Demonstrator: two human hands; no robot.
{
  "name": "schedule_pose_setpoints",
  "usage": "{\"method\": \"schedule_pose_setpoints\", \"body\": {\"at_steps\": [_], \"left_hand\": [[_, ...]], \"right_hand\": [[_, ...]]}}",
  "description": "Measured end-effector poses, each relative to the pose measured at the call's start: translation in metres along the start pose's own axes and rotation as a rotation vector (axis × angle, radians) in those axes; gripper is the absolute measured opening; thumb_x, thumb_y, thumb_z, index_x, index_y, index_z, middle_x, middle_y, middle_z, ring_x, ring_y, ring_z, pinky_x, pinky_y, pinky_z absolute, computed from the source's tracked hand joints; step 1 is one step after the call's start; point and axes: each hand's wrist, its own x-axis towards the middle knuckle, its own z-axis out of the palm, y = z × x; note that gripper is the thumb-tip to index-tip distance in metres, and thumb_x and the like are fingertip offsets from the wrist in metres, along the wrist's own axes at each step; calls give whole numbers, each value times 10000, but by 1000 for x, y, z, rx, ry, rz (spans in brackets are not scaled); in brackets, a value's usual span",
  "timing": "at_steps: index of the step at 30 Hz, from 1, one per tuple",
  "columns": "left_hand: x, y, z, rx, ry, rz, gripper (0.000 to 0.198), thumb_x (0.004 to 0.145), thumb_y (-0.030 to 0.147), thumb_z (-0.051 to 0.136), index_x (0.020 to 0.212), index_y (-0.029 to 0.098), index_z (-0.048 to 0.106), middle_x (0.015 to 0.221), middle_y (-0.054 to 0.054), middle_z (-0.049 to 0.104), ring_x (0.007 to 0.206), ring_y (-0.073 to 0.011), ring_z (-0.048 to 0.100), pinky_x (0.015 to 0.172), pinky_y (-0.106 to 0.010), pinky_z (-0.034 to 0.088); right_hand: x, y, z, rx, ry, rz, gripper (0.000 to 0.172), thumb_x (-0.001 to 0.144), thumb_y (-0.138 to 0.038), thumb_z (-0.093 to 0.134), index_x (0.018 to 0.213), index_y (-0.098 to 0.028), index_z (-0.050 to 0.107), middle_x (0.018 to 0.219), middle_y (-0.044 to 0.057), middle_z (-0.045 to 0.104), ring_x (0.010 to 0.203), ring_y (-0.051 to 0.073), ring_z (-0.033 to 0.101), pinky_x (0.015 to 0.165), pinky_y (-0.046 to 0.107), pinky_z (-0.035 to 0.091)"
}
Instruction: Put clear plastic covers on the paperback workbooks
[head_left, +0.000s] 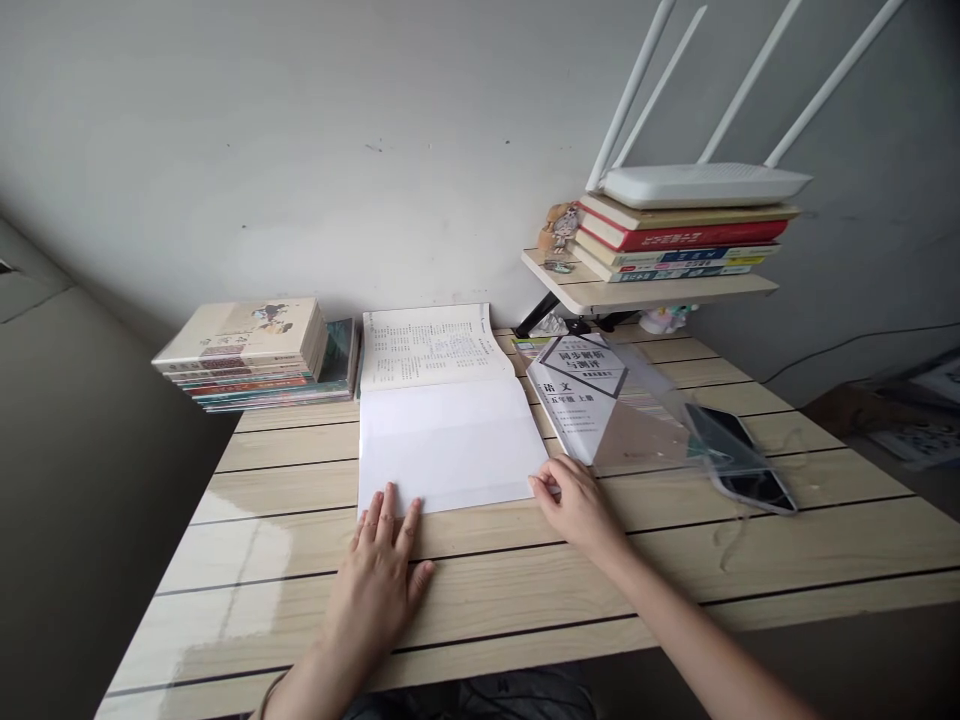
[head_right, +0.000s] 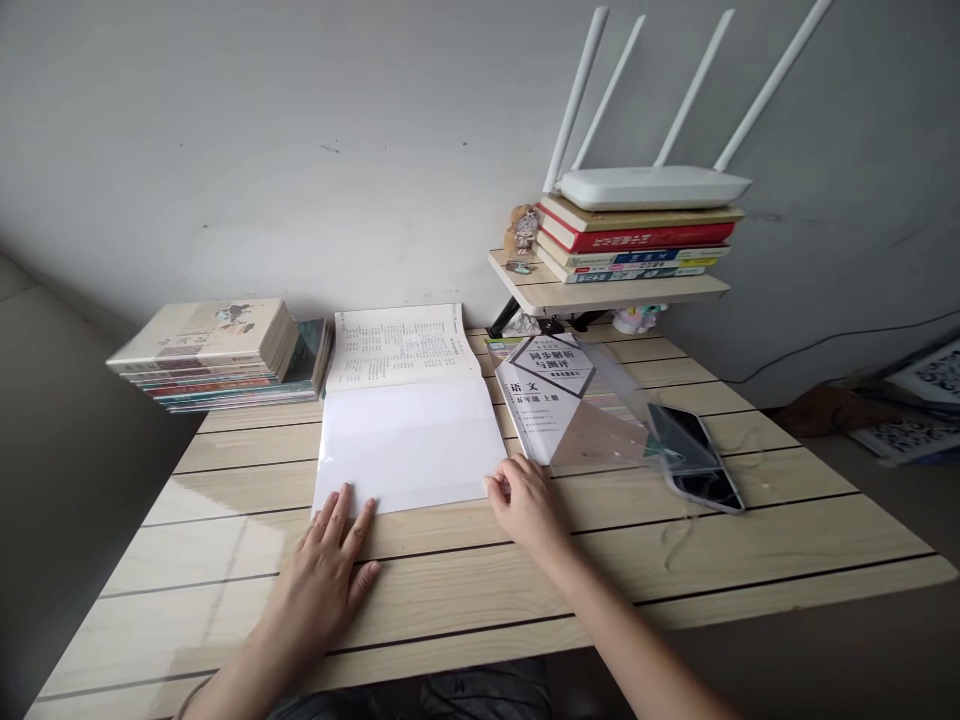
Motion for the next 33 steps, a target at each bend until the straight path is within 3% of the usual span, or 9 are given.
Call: {"method": "schedule_pose_setpoints", "body": {"at_steps": [4, 10, 16, 21, 25, 33], "left_hand": [[4, 7, -2, -30, -69, -21, 585, 874, 443, 432, 1426, 283, 324, 1485, -40, 332, 1302, -410, 321, 967, -532, 394], [8, 18, -1, -59, -76, -80, 604, 848, 428, 483, 1420, 310, 329, 1475, -62, 350, 1289, -456, 305, 969, -616, 336], [9, 21, 0, -41, -68, -79, 581, 842, 384, 496, 1402, 357, 344, 1464, -99, 359, 1272, -473, 322, 945, -648, 321], [8, 23, 3, -2, -92, -118, 620, 813, 272, 505, 1406, 336, 336, 1487, -64, 326, 1309, -452, 270, 998, -608, 283], [9, 24, 2, 24, -86, -121, 641, 802, 214, 491, 1408, 336, 322, 1480, -60, 340, 1308, -454, 272, 995, -602, 285], [8, 20, 3, -14, -42, -82, 625, 806, 320, 543, 1398, 348, 342, 1475, -92, 344, 1301, -466, 284, 978, -606, 300]], "right_hand": [[-1, -1, 0, -65, 28, 9, 77, 775, -148, 494, 756, -219, 470, 733, 38, 552, 706, 201, 513, 669, 322, 396], [7, -18, -10, -161, 4, -33, 205, 744, -43, 471, 791, -207, 585, 890, 77, 604, 813, 234, 518, 751, 378, 433], [4, -83, -4, 17, -51, -202, 402, 799, -7, 400, 1053, -187, 655, 1119, 87, 639, 1104, 236, 521, 951, 429, 447], [-14, -133, 7, 80, -323, -336, 475, 931, -305, 386, 1363, -109, 421, 1404, 107, 445, 1333, 246, 334, 1085, 462, 330], [-22, -138, 12, -10, -412, -320, 617, 939, -452, 331, 1430, -82, 285, 1488, 129, 270, 1380, 257, 235, 1119, 463, 255], [-35, -123, 21, -218, -339, -192, 710, 900, -535, 355, 1404, -36, 330, 1470, 184, 279, 1367, 300, 257, 1108, 485, 244]]}}
